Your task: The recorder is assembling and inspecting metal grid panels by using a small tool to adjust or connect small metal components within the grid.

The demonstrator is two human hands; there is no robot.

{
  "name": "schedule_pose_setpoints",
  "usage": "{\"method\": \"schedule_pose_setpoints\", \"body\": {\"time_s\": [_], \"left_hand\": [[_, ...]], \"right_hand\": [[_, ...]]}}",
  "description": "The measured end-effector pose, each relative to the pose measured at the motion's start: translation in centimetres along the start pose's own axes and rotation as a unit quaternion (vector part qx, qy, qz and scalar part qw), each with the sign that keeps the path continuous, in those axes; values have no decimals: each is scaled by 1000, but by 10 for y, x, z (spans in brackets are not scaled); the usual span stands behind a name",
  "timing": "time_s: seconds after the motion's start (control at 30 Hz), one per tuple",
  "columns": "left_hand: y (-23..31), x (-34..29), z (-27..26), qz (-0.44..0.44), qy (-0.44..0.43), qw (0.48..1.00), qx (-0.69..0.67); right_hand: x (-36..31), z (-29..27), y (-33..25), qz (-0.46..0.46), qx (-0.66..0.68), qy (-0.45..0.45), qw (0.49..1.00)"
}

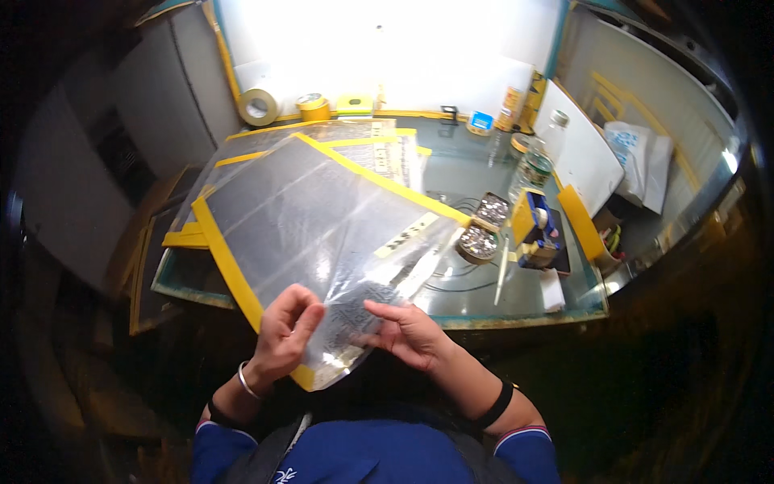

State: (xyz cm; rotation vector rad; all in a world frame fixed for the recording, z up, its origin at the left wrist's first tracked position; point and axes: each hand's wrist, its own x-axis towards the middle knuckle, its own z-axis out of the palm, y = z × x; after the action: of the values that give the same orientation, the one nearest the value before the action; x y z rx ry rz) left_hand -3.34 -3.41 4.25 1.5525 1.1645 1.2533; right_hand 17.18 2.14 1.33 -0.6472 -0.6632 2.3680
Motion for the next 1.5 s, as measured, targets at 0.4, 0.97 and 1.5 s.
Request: {"method": "schedule_pose_setpoints", "body": {"time_s": [0.4,0.97,1.5], "left_hand": [[-14,-6,-48,137,225,934,242],[-86,29,-214,-21,566,759,-320],[-79,54,-246,3,500,801,-329]], "right_hand": [[-6,-5,-2,-193,-38,182,963],[-78,-45,-60,-284,-230,67,928],[-102,-9,-50,-326,-187,217,901]]}}
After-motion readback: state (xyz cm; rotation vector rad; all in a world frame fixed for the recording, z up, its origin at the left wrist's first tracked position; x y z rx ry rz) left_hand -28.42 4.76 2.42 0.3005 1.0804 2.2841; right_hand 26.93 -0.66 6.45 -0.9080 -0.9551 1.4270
